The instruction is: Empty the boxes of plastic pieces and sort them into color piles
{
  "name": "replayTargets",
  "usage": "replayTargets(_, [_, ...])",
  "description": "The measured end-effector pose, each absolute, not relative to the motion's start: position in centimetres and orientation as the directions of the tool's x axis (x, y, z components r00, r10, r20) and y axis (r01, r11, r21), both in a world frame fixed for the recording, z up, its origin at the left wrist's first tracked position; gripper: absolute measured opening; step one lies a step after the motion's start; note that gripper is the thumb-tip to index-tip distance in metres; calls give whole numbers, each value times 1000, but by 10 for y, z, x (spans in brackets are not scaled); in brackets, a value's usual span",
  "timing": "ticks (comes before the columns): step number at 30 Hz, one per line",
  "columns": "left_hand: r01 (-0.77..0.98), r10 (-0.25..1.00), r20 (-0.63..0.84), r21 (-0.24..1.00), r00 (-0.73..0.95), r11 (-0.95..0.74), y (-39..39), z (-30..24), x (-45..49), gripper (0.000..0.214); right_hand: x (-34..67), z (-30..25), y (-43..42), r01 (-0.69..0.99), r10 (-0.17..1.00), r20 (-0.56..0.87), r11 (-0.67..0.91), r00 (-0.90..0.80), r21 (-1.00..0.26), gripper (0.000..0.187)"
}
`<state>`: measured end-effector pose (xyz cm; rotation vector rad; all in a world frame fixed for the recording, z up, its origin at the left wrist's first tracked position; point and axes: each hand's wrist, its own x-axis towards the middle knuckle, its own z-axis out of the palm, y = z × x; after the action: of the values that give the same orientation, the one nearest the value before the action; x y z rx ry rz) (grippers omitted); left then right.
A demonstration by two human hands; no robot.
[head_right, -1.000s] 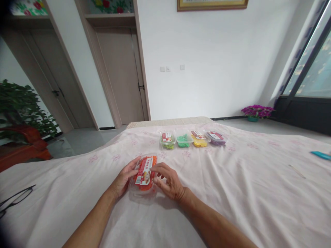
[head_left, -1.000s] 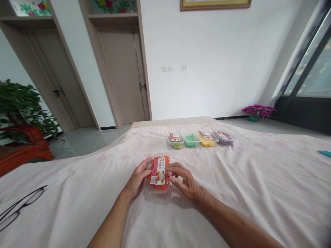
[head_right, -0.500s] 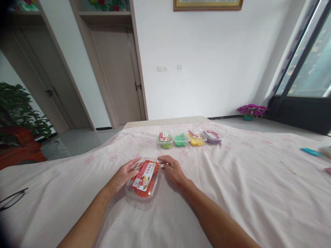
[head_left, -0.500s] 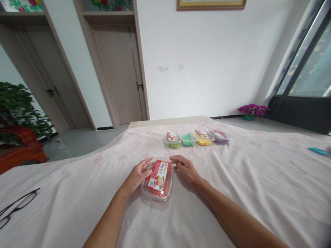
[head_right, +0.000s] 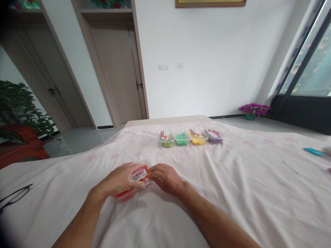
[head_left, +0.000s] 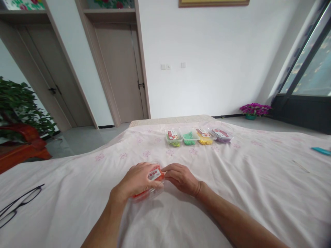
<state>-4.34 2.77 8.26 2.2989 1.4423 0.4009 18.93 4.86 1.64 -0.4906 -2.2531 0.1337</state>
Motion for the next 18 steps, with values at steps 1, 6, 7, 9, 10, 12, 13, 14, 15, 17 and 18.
replayTargets(1, [807, 899, 23, 432, 437, -403, 24, 81, -38, 76, 189, 18, 47, 283, 382, 685, 923, -620, -259, 19])
replayTargets(6, [902, 929, -2, 242, 369, -358, 27, 62, -29, 91, 193, 17, 53, 260, 359, 640, 933, -680, -247, 30])
replayTargets(7, [894, 920, 5, 233, 392, -382, 29, 60, -30, 87, 193, 16, 54, 267, 354, 638, 935, -684, -232, 30])
replayTargets(9, [869, 896, 20, 238, 443, -435, 32, 59, -34, 79, 192, 12, 57, 280, 342, 644, 939, -685, -201, 28])
replayTargets(10, [858, 889, 27, 248, 457, -449, 33, 60, -36, 74, 191, 11, 57, 289, 336, 647, 940, -685, -182, 27])
replayTargets(12, [851, 890, 55, 271, 453, -450, 36, 60, -40, 63, 189, 10, 56, 316, 330, 653, 938, -682, -143, 25])
replayTargets(13, [854, 898, 85, 283, 432, -438, 38, 59, -42, 60, 188, 10, 55, 339, 338, 657, 932, -674, -131, 24])
replayTargets(14, [860, 910, 130, 296, 394, -415, 41, 58, -43, 62, 188, 11, 54, 369, 356, 663, 921, -658, -128, 23])
replayTargets(15, [868, 922, 187, 317, 339, -383, 44, 55, -44, 67, 188, 12, 53, 404, 385, 674, 904, -630, -139, 22])
replayTargets(17, [861, 929, 327, 407, 175, -305, 51, 48, -44, 84, 188, 14, 52, 479, 470, 706, 853, -530, -208, 20])
replayTargets(18, [832, 918, 390, 483, 75, -273, 55, 43, -42, 92, 188, 15, 52, 510, 519, 719, 819, -463, -263, 19])
